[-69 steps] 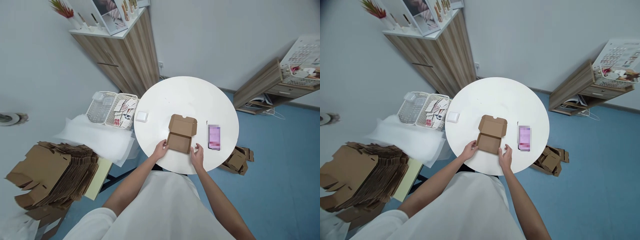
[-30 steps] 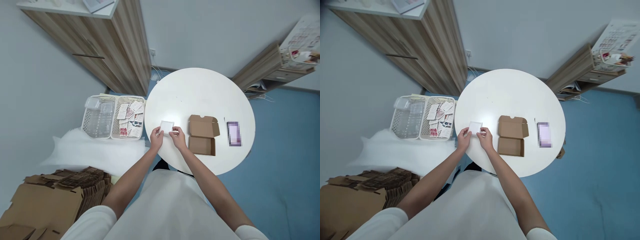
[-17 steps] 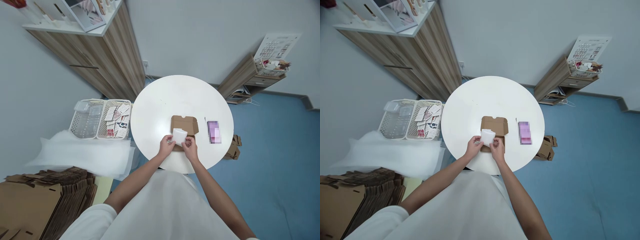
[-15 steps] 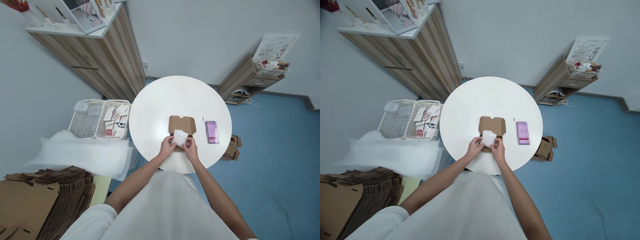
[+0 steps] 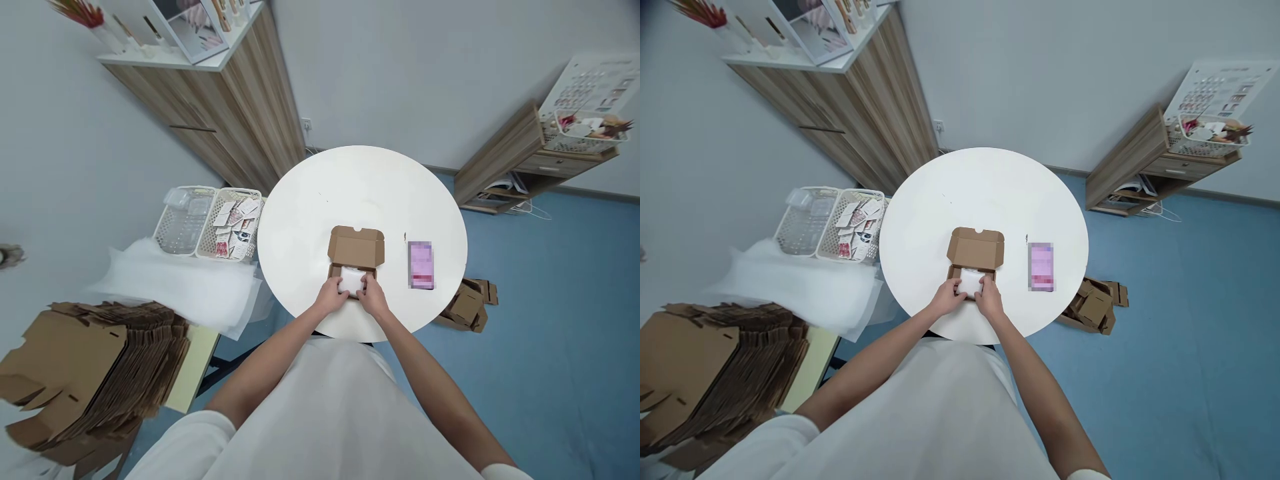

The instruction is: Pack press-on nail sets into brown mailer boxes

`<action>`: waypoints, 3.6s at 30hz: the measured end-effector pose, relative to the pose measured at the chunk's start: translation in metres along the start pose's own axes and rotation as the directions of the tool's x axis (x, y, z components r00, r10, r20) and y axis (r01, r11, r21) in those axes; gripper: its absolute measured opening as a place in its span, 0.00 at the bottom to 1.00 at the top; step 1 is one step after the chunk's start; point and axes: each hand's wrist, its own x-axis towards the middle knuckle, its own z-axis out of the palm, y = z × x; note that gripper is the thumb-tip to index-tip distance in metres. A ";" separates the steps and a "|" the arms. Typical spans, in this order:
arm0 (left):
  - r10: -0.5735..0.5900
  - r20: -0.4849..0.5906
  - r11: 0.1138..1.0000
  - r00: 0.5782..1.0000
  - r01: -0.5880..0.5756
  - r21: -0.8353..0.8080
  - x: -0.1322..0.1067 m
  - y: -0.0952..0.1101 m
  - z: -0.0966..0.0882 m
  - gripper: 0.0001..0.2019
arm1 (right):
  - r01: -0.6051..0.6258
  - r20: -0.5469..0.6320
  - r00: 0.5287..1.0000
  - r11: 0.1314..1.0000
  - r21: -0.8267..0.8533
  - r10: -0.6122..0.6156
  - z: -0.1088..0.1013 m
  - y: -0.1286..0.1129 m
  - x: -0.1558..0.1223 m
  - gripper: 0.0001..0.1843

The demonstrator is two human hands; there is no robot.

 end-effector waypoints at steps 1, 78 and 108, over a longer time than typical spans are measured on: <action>0.012 0.010 0.999 1.000 -0.013 0.046 -0.001 0.001 0.000 0.19 | 0.001 0.007 1.000 1.000 -0.026 0.000 0.001 0.000 0.000 0.15; -0.063 0.253 0.712 0.965 0.221 -0.666 0.042 0.007 -0.058 0.39 | -0.125 0.171 0.985 0.708 0.695 0.006 -0.081 0.024 0.041 0.33; -0.215 0.024 0.976 0.976 0.216 -0.018 0.019 -0.022 -0.028 0.26 | -0.235 0.039 0.972 0.932 0.277 0.234 -0.030 0.046 0.010 0.26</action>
